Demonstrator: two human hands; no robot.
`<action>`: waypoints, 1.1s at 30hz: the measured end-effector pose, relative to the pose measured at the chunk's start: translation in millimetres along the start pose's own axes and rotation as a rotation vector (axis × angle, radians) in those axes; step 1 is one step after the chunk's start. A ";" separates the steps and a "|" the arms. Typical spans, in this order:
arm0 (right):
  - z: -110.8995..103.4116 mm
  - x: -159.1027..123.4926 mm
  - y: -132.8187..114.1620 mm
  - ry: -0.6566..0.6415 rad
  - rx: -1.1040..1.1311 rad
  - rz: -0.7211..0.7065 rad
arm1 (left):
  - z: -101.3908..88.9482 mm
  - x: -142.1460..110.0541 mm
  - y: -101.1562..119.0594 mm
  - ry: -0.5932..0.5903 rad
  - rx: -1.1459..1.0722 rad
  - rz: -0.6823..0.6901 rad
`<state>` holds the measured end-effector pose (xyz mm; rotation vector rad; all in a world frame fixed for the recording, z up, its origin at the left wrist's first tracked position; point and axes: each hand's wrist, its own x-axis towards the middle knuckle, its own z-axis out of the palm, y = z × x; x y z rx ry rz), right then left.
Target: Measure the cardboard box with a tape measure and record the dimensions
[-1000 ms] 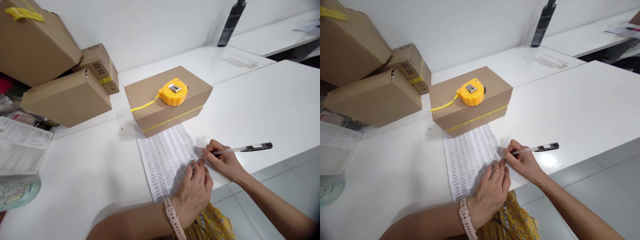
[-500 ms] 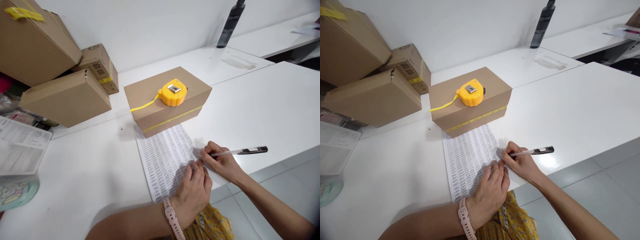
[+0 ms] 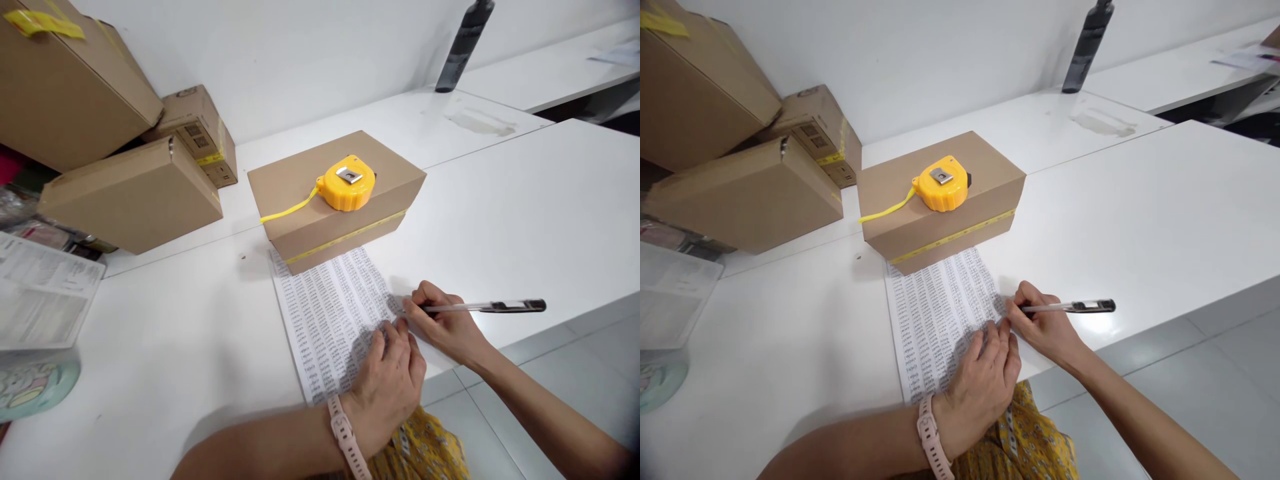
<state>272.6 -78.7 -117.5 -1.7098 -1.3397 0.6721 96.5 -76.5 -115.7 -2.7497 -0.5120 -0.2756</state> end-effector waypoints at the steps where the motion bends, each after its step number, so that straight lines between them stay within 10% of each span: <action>1: -0.1 0.1 0.0 -0.006 0.007 -0.001 | 0.0 0.0 -0.2 0.006 -0.001 -0.001; 33: 1.0 0.4 7.4 0.028 0.050 0.005 | 1.2 -0.1 -0.4 0.038 -0.014 -0.017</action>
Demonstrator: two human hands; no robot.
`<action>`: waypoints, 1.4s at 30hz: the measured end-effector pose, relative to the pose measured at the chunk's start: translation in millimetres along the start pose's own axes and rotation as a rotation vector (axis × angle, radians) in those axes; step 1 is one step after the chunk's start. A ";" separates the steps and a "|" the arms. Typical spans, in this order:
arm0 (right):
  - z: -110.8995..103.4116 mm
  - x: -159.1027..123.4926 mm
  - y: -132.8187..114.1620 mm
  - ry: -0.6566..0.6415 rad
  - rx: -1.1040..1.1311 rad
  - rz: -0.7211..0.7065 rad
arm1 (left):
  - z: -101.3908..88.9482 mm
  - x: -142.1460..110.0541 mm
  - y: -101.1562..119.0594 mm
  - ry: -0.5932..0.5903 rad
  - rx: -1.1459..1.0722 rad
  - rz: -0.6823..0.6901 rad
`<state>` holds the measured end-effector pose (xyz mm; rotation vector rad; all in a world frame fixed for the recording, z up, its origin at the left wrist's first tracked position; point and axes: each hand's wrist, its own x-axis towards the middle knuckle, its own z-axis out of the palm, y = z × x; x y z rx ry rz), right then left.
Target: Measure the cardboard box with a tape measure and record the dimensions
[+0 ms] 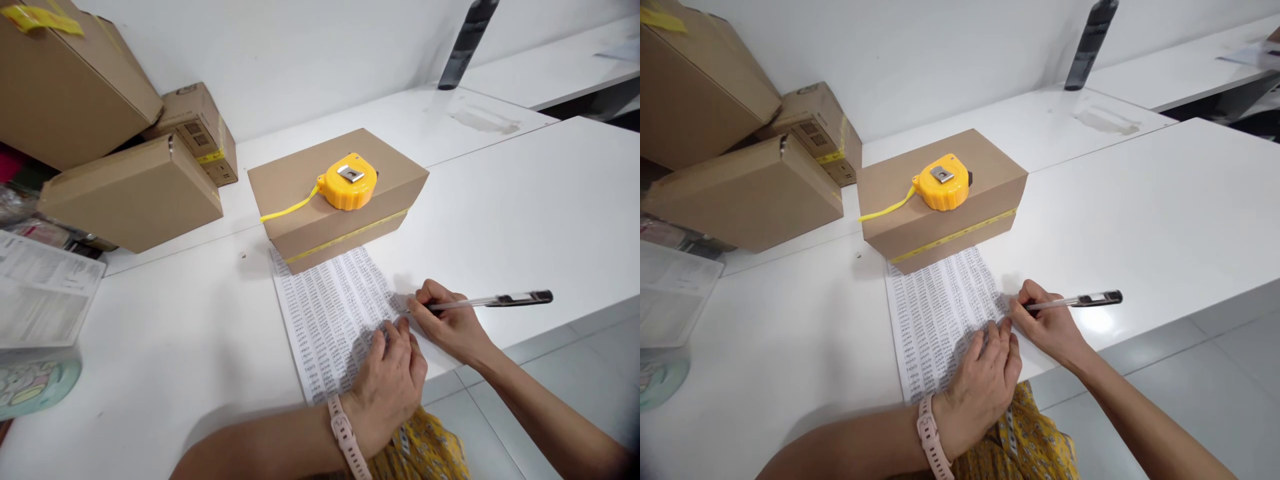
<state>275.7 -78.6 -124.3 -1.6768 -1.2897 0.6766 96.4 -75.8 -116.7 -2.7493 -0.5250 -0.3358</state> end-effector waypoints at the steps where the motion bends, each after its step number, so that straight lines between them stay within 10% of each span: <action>1: 0.0 0.0 0.0 0.004 0.000 0.006 | 0.0 0.1 -0.2 0.001 0.001 0.001; 25: -0.5 0.4 -1.8 0.005 -0.036 0.015 | 0.4 0.4 -1.1 -0.059 -0.023 0.015; 31: -1.4 1.9 1.4 0.195 -0.070 0.040 | 3.3 -0.4 1.3 -0.023 -0.011 -0.013; 42: -35.4 41.8 38.6 -0.078 -0.710 -0.445 | 0.1 -4.4 1.6 -0.079 0.017 0.024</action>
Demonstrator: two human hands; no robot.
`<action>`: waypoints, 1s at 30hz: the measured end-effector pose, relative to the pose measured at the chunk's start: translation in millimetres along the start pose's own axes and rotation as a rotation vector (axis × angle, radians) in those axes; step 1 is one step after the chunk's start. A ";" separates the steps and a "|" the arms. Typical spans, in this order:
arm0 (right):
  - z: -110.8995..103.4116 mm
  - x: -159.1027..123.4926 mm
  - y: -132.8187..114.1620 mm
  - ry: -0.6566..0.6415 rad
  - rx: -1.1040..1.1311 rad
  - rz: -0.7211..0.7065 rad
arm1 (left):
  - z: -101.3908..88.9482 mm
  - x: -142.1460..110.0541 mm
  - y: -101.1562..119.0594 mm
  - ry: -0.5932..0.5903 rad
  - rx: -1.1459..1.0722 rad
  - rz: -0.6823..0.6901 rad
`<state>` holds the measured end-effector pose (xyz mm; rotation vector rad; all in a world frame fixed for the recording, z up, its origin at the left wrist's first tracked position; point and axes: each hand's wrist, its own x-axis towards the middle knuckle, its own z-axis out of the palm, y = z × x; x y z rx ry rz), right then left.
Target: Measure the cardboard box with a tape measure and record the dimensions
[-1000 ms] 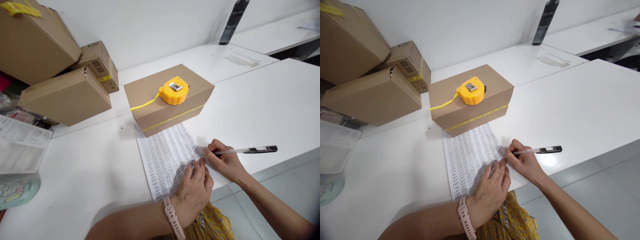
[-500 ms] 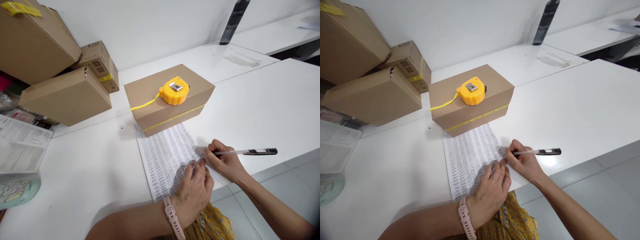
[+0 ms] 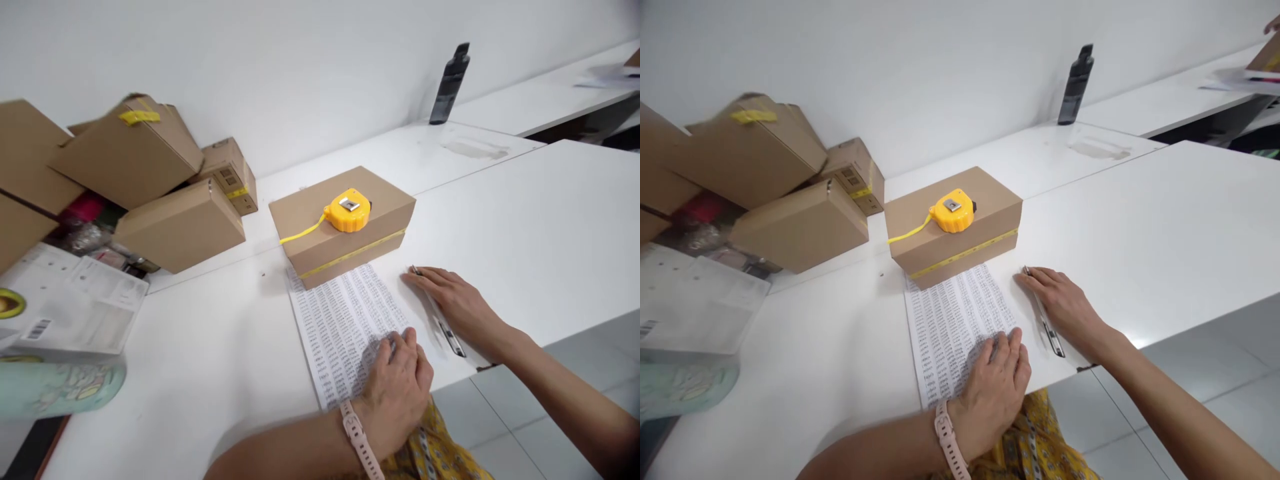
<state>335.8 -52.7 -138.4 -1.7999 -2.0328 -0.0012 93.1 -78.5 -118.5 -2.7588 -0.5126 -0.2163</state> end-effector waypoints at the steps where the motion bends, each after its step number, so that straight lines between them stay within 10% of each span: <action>1: 2.1 0.3 1.3 0.006 -0.011 -0.009 | -2.5 -1.2 -0.5 -0.002 -0.028 -0.012; 5: -5.0 8.6 -6.0 0.151 0.045 0.047 | -25.3 -0.4 -20.7 0.060 -0.338 -0.114; 11: -58.7 78.9 -34.0 0.462 0.405 0.183 | -71.0 48.7 -112.3 0.628 -0.446 -0.524; 19: -87.0 189.0 -51.6 0.038 1.034 0.206 | -70.4 111.1 -179.7 0.334 -0.748 -0.843; 30: -95.8 214.3 -58.9 -0.174 1.223 0.234 | -57.5 105.5 -214.7 0.479 -1.392 -0.824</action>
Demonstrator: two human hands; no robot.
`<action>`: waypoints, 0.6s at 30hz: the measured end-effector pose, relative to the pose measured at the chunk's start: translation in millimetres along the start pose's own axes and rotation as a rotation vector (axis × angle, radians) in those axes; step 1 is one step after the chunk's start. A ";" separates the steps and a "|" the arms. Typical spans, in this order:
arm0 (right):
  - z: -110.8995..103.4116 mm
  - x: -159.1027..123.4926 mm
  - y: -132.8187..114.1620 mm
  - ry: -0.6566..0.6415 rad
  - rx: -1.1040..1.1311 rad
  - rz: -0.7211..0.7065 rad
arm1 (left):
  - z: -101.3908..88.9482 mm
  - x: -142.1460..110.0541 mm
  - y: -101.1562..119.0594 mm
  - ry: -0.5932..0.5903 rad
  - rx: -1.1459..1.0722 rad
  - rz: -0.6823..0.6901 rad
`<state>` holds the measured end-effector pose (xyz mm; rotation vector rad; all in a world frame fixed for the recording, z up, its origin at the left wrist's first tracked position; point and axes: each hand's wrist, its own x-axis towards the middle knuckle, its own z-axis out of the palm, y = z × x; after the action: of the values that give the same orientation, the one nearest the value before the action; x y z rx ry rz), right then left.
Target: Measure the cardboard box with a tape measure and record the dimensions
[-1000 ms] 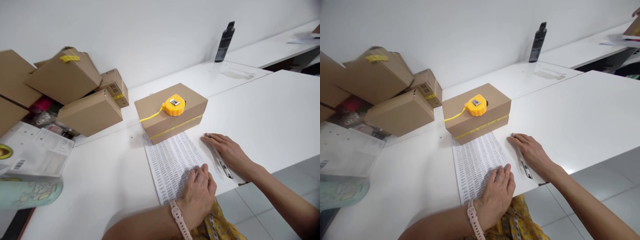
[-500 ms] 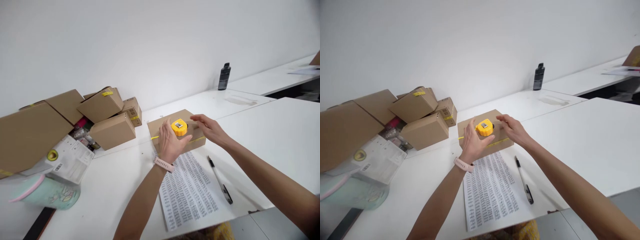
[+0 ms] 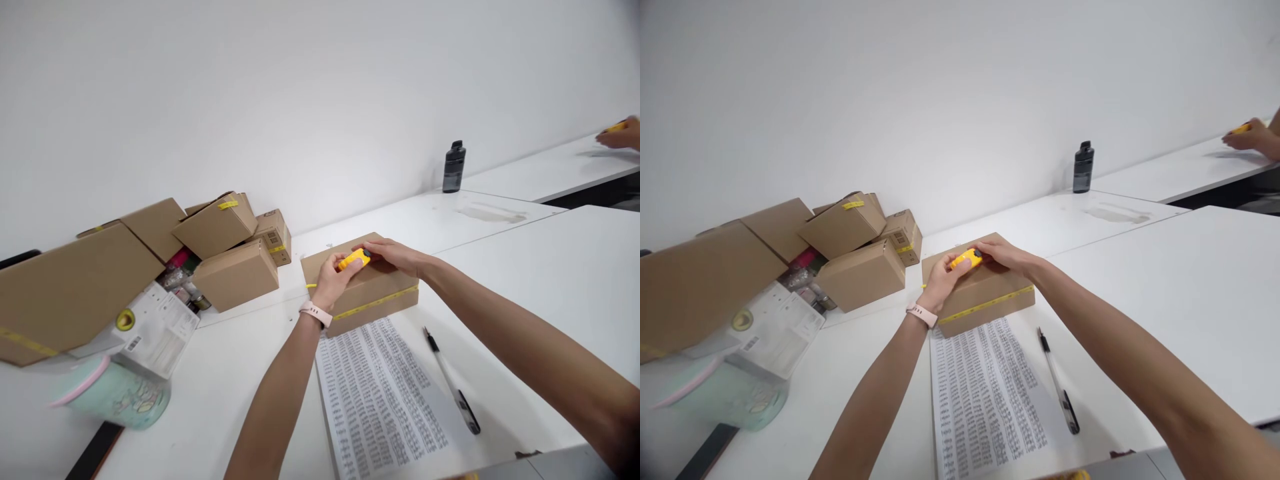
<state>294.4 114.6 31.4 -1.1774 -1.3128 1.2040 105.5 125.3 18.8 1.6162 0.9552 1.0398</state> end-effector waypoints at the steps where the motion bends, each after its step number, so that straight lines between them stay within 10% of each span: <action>1: 2.3 0.3 -1.8 -0.024 0.004 -0.001 | -3.1 1.9 0.7 -0.022 -0.044 -0.011; 9: 0.4 12.2 -0.3 0.040 0.076 -0.055 | -28.8 2.5 10.2 -0.055 -0.235 -0.075; 18: -64.1 28.3 22.7 0.450 0.004 -0.011 | -116.6 -7.6 -3.3 0.204 -0.221 -0.203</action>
<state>357.4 148.1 12.9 -1.3410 -0.9737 0.8647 -6.5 153.9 35.4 1.2231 1.0747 1.1403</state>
